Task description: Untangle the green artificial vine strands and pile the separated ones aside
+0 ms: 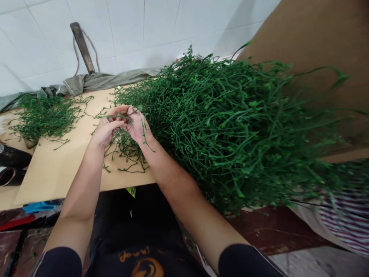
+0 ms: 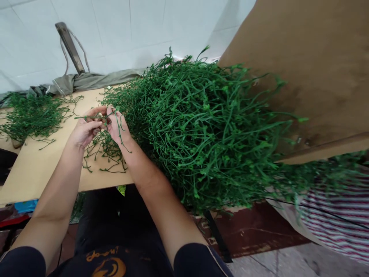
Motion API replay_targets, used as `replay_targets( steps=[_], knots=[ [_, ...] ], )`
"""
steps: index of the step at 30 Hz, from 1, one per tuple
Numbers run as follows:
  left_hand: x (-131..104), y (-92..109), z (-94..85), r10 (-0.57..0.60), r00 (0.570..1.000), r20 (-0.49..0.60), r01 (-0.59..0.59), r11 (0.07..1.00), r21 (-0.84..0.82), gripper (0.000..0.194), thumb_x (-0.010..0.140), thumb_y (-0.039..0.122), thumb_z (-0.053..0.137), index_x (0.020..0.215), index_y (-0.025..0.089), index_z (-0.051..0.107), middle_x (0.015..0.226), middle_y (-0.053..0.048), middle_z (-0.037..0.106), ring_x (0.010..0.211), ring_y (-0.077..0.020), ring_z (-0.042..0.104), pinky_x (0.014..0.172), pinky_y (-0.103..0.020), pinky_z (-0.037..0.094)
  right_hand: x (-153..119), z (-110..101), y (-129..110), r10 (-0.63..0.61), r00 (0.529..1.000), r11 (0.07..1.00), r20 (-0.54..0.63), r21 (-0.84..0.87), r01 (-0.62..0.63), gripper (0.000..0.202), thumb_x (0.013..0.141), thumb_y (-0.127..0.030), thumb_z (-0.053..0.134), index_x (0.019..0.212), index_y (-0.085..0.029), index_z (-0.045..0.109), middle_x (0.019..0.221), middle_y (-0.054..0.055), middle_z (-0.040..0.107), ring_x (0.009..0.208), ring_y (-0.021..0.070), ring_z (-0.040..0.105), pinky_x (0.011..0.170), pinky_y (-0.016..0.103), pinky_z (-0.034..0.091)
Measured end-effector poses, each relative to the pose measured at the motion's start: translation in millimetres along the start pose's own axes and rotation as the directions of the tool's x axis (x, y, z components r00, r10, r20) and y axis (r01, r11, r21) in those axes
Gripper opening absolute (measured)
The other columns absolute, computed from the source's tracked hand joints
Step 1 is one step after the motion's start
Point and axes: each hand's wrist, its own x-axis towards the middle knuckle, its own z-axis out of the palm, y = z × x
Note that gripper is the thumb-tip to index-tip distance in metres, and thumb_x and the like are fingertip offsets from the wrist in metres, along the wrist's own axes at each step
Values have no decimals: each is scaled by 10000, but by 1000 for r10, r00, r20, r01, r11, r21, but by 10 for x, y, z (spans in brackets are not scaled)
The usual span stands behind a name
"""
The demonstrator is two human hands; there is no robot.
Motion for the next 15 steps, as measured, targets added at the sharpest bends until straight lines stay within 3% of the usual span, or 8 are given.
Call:
replay_targets(
  steps=[3, 5, 9, 15],
  knots=[
    [-7, -2, -17, 42, 991, -124, -32, 996, 78, 150, 710, 291, 703, 761, 158, 655, 535, 35, 524, 443, -46, 432, 388, -159, 290, -16, 33, 9, 42, 999, 999, -7, -12, -42, 189, 880, -288, 465, 722, -188, 486, 600, -59, 503, 536, 41, 459, 557, 184, 410],
    [18, 6, -49, 52, 975, -214, -42, 998, 53, 279, 752, 402, 671, 639, 161, 586, 463, 52, 412, 394, -42, 356, 348, -160, 230, -39, 72, -5, 69, 997, 997, 28, -42, -67, 166, 871, -294, 502, 741, -192, 490, 642, -50, 520, 528, 50, 443, 554, 201, 423],
    [78, 67, -102, 3, 947, -321, -50, 989, -137, 452, 787, 543, 580, 557, 179, 441, 470, 54, 365, 381, -46, 341, 323, -165, 215, -98, 175, -63, 86, 989, 987, 124, -143, -68, 250, 849, -421, 535, 737, -199, 509, 678, -28, 513, 529, 58, 414, 468, 201, 356],
    [79, 195, -128, -72, 929, -362, -83, 915, -396, 529, 845, 609, 424, 541, 194, 303, 489, 41, 344, 407, -63, 395, 359, -172, 298, -272, 364, -84, 100, 980, 963, 175, -265, -51, 384, 818, -560, 519, 674, -206, 484, 588, -43, 419, 478, 43, 282, 430, 216, 213]
  ],
)
